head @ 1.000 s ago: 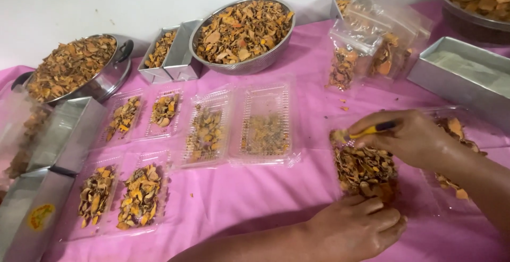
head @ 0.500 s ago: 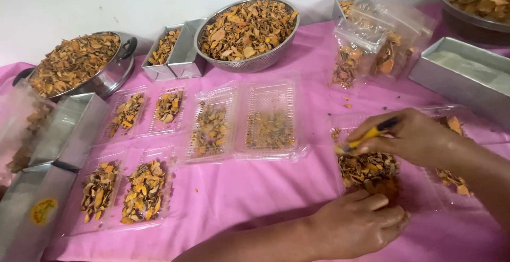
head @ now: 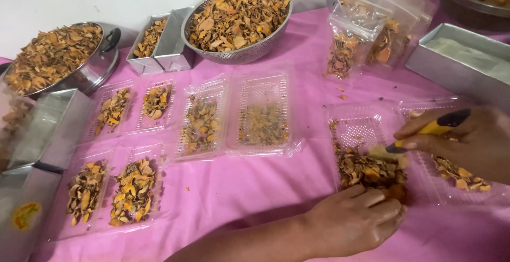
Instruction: Sorting and arranging dried tea leaves into plastic containers using a brush and hands.
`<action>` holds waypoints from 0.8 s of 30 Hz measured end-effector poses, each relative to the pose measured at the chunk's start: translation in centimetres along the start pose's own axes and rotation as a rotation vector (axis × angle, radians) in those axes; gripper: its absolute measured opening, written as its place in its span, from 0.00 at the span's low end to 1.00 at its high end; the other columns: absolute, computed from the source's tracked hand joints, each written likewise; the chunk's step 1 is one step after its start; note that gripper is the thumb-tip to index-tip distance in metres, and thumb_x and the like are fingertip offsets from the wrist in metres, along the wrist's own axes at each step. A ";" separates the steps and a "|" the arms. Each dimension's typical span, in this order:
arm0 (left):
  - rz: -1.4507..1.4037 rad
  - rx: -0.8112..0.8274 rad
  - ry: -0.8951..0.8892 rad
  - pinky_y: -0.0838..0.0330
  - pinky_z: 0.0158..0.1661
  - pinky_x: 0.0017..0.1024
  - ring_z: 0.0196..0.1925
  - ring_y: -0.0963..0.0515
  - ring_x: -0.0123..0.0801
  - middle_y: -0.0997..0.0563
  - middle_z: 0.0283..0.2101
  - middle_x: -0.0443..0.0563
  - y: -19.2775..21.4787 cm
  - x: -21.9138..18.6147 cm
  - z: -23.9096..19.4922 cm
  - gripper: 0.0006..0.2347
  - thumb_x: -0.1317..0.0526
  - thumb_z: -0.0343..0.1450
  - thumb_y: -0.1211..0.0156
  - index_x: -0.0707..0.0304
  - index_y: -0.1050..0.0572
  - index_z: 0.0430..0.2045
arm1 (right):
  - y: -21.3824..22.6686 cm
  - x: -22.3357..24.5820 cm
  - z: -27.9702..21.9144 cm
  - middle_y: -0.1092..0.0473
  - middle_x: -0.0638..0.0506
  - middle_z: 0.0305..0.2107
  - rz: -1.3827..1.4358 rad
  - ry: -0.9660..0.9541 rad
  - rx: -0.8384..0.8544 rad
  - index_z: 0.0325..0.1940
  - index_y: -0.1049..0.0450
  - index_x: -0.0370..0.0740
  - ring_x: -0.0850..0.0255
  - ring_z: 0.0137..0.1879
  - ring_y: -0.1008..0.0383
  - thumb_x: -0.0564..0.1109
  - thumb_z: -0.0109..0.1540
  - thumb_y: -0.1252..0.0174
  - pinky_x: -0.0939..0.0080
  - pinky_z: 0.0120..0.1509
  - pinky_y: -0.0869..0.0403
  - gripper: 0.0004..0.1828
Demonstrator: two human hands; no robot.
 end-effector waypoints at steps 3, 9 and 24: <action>0.027 -0.007 -0.013 0.30 0.44 0.34 0.43 0.26 0.40 0.22 0.43 0.52 0.0 0.0 0.1 0.05 0.71 0.77 0.40 0.69 0.18 0.42 | 0.9 0.7 1.0 0.14 0.54 0.41 -0.117 -0.079 0.050 0.43 0.11 0.46 0.60 0.24 0.23 0.47 0.59 0.34 0.62 0.23 0.29 0.11; 0.008 0.003 -0.034 0.27 0.48 0.35 0.51 0.22 0.44 0.19 0.47 0.56 0.2 -0.1 0.1 0.07 0.72 0.77 0.38 0.72 0.18 0.46 | -2.2 2.4 2.9 0.13 0.50 0.42 -0.030 -0.111 0.165 0.45 0.11 0.47 0.58 0.24 0.24 0.45 0.57 0.32 0.62 0.28 0.21 0.13; 0.057 0.035 -0.018 0.30 0.46 0.33 0.49 0.23 0.41 0.21 0.48 0.52 -0.1 -0.4 -0.1 0.07 0.66 0.75 0.41 0.65 0.16 0.41 | -4.6 5.6 1.5 0.07 0.65 0.43 -0.095 -0.151 0.464 0.45 0.07 0.58 0.72 0.49 0.07 0.52 0.53 0.29 0.69 0.61 0.17 0.17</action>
Point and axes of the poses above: each hand's wrist, its own z-axis towards the middle knuckle, its own y-axis out of the back of the hand, x = y × z, the point moved 5 cm from there along z, towards the middle knuckle
